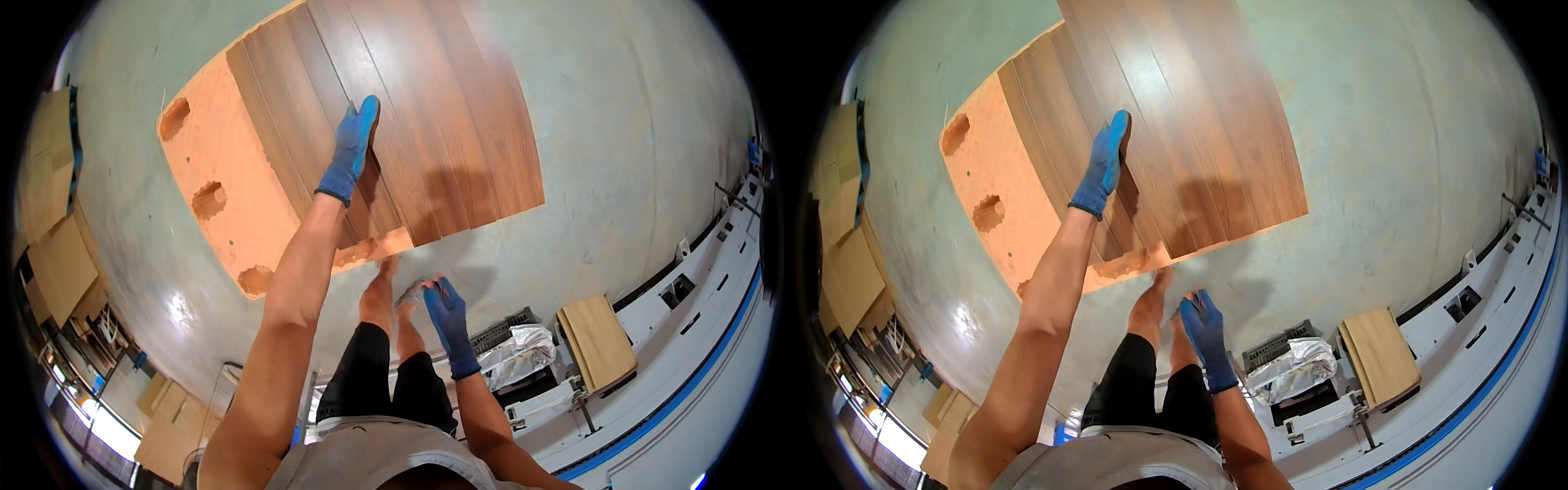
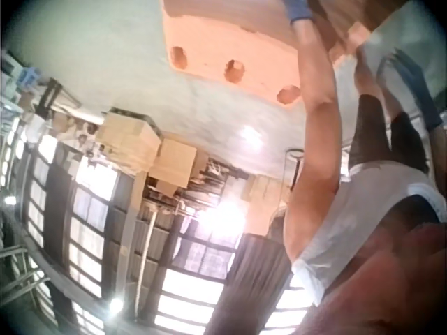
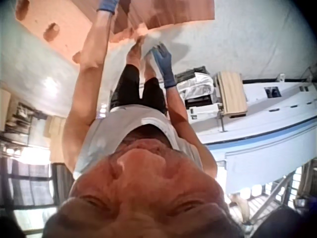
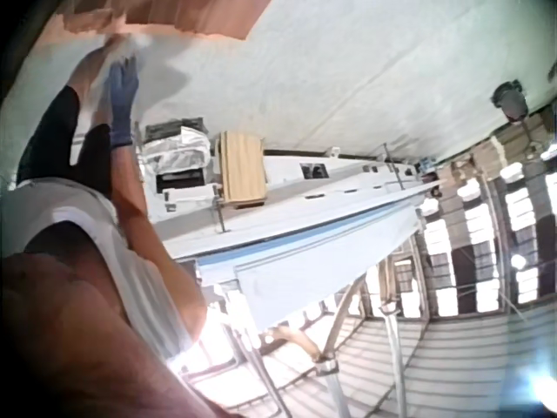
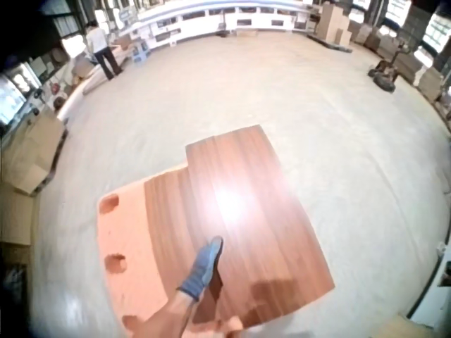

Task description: The person takes wooden boards from a pallet, feeds them through an edge banding machine on a table, and stacks the finished boards onto the pallet.

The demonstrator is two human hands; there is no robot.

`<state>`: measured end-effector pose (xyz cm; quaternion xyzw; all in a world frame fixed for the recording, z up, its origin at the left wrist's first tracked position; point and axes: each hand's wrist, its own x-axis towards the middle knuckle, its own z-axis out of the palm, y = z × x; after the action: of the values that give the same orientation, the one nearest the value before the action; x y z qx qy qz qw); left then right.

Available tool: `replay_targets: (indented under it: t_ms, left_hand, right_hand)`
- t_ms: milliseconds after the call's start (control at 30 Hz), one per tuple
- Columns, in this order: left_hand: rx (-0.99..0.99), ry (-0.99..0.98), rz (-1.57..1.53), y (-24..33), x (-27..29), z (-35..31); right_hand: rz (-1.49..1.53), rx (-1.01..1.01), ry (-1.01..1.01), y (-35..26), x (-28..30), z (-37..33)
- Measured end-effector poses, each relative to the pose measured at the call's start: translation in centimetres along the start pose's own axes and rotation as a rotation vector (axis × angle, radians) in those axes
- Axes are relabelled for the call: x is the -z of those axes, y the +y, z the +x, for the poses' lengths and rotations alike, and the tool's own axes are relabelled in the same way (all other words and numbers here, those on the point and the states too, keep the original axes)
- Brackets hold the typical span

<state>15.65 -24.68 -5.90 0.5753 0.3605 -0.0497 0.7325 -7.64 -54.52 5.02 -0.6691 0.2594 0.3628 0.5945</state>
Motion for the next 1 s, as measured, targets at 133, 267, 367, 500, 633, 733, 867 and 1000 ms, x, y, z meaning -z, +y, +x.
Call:
replay_targets:
  t_ms: [133, 267, 367, 500, 633, 733, 867, 1000]
  left_hand:
    - [0.000, 0.051, 0.128, 1.9, -0.9, -1.2]
    - [-0.018, 0.101, 0.079, 2.6, -1.2, -1.7]
    - [-0.036, 0.121, 0.076, 2.2, -0.5, -1.3]
    - [-0.083, 0.071, 0.052, 0.2, -1.8, -1.0]
    - [-0.121, 0.116, -0.023, 0.5, -0.8, -1.6]
    - [-0.108, 0.167, 0.042, 0.6, 0.1, -1.4]
    - [-0.029, 0.130, 0.014, 0.6, -1.3, -2.3]
    - [0.004, 0.053, -0.043, 1.3, -2.9, -3.5]
  right_hand:
    - [0.151, -0.104, -0.034, 0.7, -0.1, 1.1]
    - [0.305, -0.231, -0.032, 0.3, -0.8, 2.1]
    - [0.113, -0.230, -0.101, 1.1, -0.5, 2.5]
    - [0.006, -0.196, -0.106, 5.3, 2.2, 1.5]
    - [-0.107, -0.228, -0.215, 7.5, 3.4, 0.1]
    - [-0.083, -0.239, -0.124, 9.8, 4.3, -0.6]
    - [-0.184, -0.242, -0.146, 11.0, 6.9, -1.4]
    - [-0.128, -0.243, -0.020, 12.0, 9.1, -2.9]
